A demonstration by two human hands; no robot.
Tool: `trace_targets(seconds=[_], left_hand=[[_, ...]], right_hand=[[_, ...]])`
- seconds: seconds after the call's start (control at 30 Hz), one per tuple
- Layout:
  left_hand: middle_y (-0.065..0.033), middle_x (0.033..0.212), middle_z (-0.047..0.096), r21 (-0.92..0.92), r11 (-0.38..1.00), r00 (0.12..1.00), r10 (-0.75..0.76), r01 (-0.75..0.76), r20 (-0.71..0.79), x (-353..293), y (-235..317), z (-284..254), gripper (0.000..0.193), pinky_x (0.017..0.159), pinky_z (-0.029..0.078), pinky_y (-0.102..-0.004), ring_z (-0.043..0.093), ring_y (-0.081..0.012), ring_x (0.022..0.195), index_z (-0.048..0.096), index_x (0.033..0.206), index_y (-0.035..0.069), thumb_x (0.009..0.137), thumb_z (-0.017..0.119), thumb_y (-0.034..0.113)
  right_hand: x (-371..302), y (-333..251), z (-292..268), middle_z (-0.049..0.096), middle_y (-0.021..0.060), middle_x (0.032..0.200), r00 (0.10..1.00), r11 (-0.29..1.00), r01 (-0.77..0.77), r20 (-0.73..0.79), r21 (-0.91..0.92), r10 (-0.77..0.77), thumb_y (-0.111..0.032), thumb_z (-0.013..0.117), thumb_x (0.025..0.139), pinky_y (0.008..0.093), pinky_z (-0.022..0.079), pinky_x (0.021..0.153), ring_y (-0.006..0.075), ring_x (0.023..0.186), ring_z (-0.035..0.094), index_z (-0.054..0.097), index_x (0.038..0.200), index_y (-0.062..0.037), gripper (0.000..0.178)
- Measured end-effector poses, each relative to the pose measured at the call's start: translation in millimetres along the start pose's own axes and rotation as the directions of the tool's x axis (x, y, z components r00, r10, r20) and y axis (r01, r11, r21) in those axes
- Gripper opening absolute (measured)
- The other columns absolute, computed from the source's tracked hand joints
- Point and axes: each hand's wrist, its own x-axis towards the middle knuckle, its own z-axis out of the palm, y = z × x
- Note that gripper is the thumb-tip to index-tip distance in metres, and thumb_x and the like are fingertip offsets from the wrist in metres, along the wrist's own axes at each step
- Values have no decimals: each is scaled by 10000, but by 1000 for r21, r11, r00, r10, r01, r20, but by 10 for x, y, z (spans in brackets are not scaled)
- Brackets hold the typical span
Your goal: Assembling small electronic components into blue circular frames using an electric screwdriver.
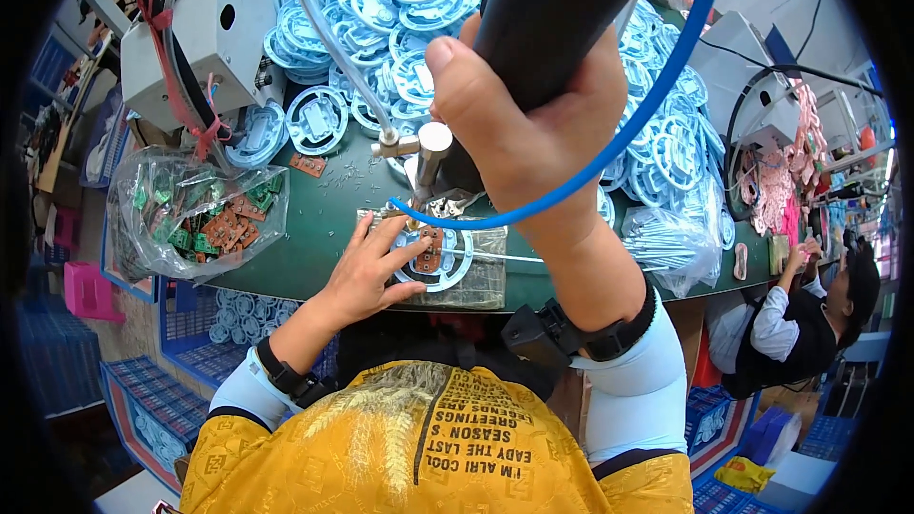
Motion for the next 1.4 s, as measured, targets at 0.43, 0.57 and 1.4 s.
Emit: trace_targets(seconds=[0.43,0.57,1.4], left_hand=[[-219,1506,406,-12,1000,1000,-4,4,-16,-15,-31,21,642,1131,283,-588,393,-355,1413,578,1335,151,771,815,346],[-219,1509,403,-16,1000,1000,-9,8,-18,-5,-19,11,638,1129,284,-590,396,-354,1411,580,1330,146,770,817,337],[-165,1560,339,270,961,998,-46,58,-52,40,179,189,752,1081,222,-725,275,-356,1466,485,1439,134,803,757,429]], right_hand=[[46,161,-11,601,94,791,1000,999,-14,28,46,13,-88,633,863,298,501,616,177,620,620,498,1234,60,422],[34,159,31,600,93,792,999,999,-25,25,41,24,-74,629,857,297,501,600,174,618,616,500,1219,55,405],[-239,-236,-18,585,111,781,996,997,-80,-49,17,81,-94,589,870,311,532,576,192,603,622,469,1283,65,459]])
